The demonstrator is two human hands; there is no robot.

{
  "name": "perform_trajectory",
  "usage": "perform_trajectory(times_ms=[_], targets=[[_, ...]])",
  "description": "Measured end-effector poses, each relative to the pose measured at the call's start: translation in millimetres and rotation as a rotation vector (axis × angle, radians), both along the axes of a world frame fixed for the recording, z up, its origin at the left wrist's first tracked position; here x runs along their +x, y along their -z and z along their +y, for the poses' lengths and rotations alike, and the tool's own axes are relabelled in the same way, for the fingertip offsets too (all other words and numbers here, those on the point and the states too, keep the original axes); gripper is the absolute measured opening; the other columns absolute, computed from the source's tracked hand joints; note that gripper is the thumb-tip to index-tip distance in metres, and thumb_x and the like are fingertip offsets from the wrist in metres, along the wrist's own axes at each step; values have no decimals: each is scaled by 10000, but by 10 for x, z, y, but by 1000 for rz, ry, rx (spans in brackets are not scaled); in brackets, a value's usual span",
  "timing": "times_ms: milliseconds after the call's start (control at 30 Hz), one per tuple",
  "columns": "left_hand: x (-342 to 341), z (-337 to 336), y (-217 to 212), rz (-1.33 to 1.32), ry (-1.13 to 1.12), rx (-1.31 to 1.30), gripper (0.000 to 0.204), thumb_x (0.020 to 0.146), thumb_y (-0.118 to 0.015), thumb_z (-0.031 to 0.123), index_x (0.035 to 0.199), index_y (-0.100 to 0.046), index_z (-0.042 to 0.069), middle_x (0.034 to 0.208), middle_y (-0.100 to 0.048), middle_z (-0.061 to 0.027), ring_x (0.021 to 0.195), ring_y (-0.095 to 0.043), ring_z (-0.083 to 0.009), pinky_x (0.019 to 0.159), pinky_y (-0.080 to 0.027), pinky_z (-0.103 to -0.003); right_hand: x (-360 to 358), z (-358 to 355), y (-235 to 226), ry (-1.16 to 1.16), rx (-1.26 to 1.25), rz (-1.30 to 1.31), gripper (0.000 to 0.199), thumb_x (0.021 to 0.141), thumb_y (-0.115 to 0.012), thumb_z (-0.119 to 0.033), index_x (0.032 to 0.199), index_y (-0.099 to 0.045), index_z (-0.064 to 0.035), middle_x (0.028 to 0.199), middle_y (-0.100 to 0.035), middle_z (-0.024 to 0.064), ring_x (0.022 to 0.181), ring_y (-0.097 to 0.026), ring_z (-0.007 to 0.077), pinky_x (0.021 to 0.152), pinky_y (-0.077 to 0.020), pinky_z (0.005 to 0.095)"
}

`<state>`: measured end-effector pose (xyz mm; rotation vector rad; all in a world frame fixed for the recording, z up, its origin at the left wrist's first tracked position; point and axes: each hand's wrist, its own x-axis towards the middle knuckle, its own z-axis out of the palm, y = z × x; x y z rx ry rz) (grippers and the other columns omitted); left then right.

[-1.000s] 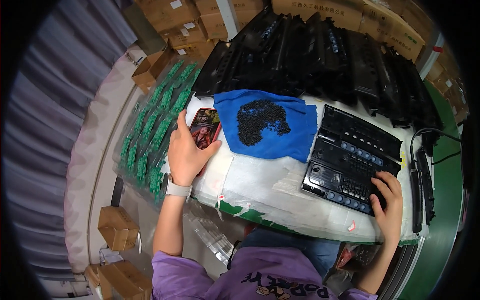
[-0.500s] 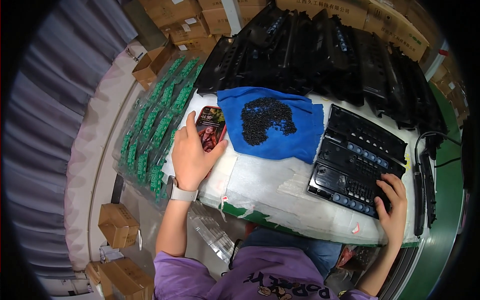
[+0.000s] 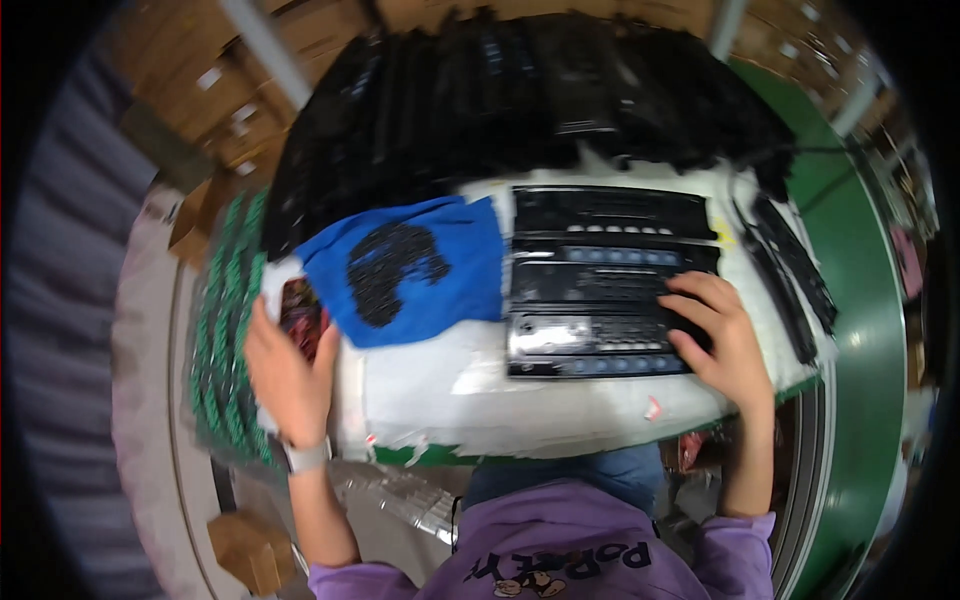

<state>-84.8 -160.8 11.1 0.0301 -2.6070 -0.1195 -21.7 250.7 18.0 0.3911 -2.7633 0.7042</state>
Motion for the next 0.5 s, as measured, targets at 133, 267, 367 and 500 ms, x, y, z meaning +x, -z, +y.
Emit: perform_trajectory(times_ms=[133,267,367,500], targets=[[58,432,-227,120,300,139,695,731,-746,279,1253,-421,-45,1274,-455,-237,1172,-439,-398,989,-352,-433,-11,101,11,-35,-15,32,278,696,-654,-65,971,-658,-20,1096,-600,123,1088,-528,297,952,-400,392],[5,1033,-326,-128,907,205,684,724,-735,342,1223,-457,-35,1315,-429,-229,1212,-423,-385,987,-347,-463,15,180,-19,-21,11,61,264,710,-658,-86,966,-659,-24,1068,-603,114,1063,-536,284,935,-406,384],[-45,1387,-373,-331,1068,12,728,738,-703,412,1253,-447,-34,1380,-380,-201,1312,-341,-348,1004,-303,-538,-24,157,-83,-60,27,37,254,721,-662,-115,959,-661,-27,1035,-609,104,1035,-545,270,920,-409,376],[-231,1629,-323,-358,1128,-23,711,751,-695,397,1283,-435,4,1413,-353,-176,1347,-293,-329,1038,-266,-551,-227,88,-188,-97,80,149,236,731,-664,-138,943,-657,-35,991,-615,85,996,-553,257,897,-415,365]])
